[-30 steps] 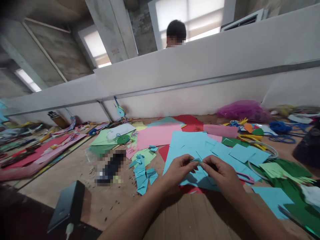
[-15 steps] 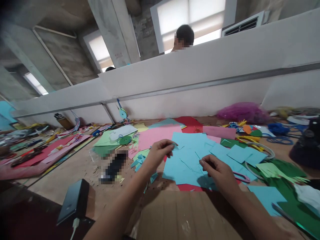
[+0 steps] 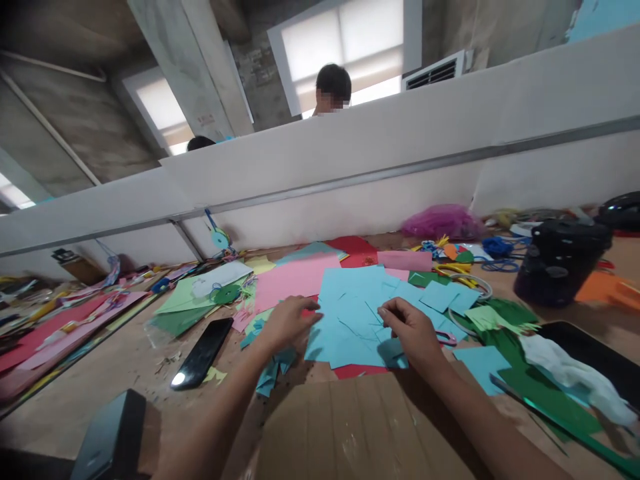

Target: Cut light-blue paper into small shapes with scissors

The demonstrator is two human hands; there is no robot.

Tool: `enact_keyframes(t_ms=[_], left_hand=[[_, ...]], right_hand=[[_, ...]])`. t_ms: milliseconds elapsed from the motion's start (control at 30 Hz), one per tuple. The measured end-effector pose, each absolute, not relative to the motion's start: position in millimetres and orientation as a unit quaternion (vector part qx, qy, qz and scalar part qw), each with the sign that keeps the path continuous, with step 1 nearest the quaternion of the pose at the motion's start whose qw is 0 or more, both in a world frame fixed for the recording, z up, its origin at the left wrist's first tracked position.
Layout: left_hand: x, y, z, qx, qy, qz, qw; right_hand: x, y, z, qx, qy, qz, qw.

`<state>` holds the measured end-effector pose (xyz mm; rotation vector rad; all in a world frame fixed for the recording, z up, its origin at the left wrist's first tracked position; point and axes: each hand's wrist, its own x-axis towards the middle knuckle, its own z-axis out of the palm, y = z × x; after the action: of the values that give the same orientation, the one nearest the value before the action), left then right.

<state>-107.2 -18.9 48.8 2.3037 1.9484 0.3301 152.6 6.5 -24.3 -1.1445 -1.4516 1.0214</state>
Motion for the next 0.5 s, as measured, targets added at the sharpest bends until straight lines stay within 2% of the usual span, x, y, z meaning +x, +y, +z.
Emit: enact_keyframes(t_ms=[167,367,500], left_hand=[[-35,10,26,0.741,0.668,0.044,0.059],[-26,26,8,0.691,0.705,0.092,0.134],[-35,30,1,0.666,0.709,0.170,0.158]], right_hand=[[155,12,-29,-0.473,-0.605,0.404,0.497],[154,13,-25,-0.460,-0.600,0.412,0.508],[153,12,-21,-0.456,-0.591,0.419,0.517]])
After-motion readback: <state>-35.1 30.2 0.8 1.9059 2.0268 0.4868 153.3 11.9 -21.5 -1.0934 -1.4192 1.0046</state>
